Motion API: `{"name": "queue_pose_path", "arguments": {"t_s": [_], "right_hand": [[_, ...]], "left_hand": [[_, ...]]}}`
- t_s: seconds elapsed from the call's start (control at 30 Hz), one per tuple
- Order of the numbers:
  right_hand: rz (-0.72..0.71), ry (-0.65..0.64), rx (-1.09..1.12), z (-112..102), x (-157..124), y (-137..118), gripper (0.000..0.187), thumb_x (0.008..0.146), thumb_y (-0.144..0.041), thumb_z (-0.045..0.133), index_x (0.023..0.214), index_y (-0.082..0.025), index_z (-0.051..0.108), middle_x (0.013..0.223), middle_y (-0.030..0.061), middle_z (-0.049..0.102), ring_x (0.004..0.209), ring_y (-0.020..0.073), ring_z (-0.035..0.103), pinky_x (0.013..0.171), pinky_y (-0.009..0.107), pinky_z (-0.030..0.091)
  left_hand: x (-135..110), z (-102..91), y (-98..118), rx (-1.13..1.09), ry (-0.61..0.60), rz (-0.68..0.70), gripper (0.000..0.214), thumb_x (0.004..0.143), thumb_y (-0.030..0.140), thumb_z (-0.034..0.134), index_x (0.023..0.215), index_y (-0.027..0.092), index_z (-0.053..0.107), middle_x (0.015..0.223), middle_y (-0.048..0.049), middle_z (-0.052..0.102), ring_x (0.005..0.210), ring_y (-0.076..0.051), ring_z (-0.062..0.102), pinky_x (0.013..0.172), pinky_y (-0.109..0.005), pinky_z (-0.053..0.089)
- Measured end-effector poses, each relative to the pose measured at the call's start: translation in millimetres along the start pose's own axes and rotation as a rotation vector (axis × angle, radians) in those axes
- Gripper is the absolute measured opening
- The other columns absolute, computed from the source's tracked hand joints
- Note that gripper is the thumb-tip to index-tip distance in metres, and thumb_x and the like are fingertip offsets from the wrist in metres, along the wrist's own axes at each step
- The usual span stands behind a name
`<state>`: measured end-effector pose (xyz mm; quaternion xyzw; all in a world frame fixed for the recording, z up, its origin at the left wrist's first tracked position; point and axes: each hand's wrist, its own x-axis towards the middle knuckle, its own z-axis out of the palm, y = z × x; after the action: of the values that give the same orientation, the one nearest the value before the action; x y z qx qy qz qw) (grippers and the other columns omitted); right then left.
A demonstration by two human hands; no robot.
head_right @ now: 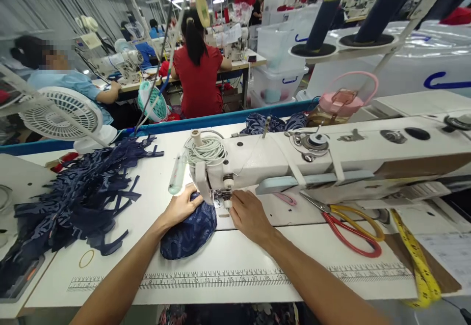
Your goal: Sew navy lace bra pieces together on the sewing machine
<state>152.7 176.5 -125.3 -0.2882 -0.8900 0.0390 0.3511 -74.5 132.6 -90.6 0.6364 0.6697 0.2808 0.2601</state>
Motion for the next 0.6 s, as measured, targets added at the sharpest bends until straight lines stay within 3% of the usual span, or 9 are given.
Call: {"name": "queue_pose_path", "arguments": {"t_s": [0.17, 0.33, 0.4, 0.5, 0.6], "right_hand": [[-0.037, 0.019, 0.043, 2.5, -2.4, 1.2, 0.022, 0.095, -0.017, 0.045, 0.078, -0.018, 0.061, 0.070, 0.0051, 0.059, 0.064, 0.0171, 0.053, 0.060, 0.030, 0.040], [-0.028, 0.004, 0.176, -6.0, 1.2, -13.9, 0.020, 0.097, -0.023, 0.046, 0.092, -0.020, 0.065, 0.068, 0.0032, 0.062, 0.058, 0.0151, 0.053, 0.055, 0.028, 0.039], [0.040, -0.102, 0.362, -19.7, 8.1, -32.0, 0.020, 0.098, -0.025, 0.045, 0.094, -0.021, 0.064, 0.071, 0.0023, 0.064, 0.061, 0.0144, 0.056, 0.057, 0.027, 0.041], [0.128, -0.368, 0.637, -43.7, 19.9, -68.6, 0.023, 0.098, -0.029, 0.045, 0.086, -0.022, 0.063, 0.072, 0.0008, 0.064, 0.064, 0.0135, 0.058, 0.059, 0.025, 0.042], [0.220, -0.538, 0.778, -56.0, 24.8, -100.3, 0.024, 0.096, -0.032, 0.046, 0.081, -0.021, 0.061, 0.067, -0.0010, 0.060, 0.057, 0.0119, 0.055, 0.054, 0.024, 0.040]], "left_hand": [[-38.9, -25.8, 5.4, -0.017, 0.058, 0.011, 0.011, 0.087, 0.030, 0.055, 0.081, 0.021, 0.058, 0.087, -0.0010, 0.063, 0.085, -0.018, 0.059, 0.080, -0.027, 0.042], [-79.2, -28.0, 16.5, -0.142, 0.156, -0.014, 0.012, 0.090, 0.027, 0.052, 0.080, 0.020, 0.055, 0.083, 0.0004, 0.058, 0.082, -0.015, 0.056, 0.077, -0.025, 0.041], [-90.8, -23.1, 23.5, -0.210, 0.247, -0.068, 0.013, 0.090, 0.028, 0.052, 0.080, 0.020, 0.055, 0.081, 0.0007, 0.057, 0.080, -0.015, 0.055, 0.076, -0.025, 0.041], [-103.7, -12.4, 36.8, -0.308, 0.369, -0.131, 0.016, 0.090, 0.031, 0.054, 0.079, 0.019, 0.054, 0.078, 0.0010, 0.055, 0.077, -0.015, 0.052, 0.074, -0.025, 0.040], [-112.1, -1.9, 51.4, -0.426, 0.407, -0.145, 0.019, 0.091, 0.035, 0.054, 0.080, 0.019, 0.053, 0.076, 0.0016, 0.053, 0.075, -0.014, 0.050, 0.071, -0.024, 0.039]]}}
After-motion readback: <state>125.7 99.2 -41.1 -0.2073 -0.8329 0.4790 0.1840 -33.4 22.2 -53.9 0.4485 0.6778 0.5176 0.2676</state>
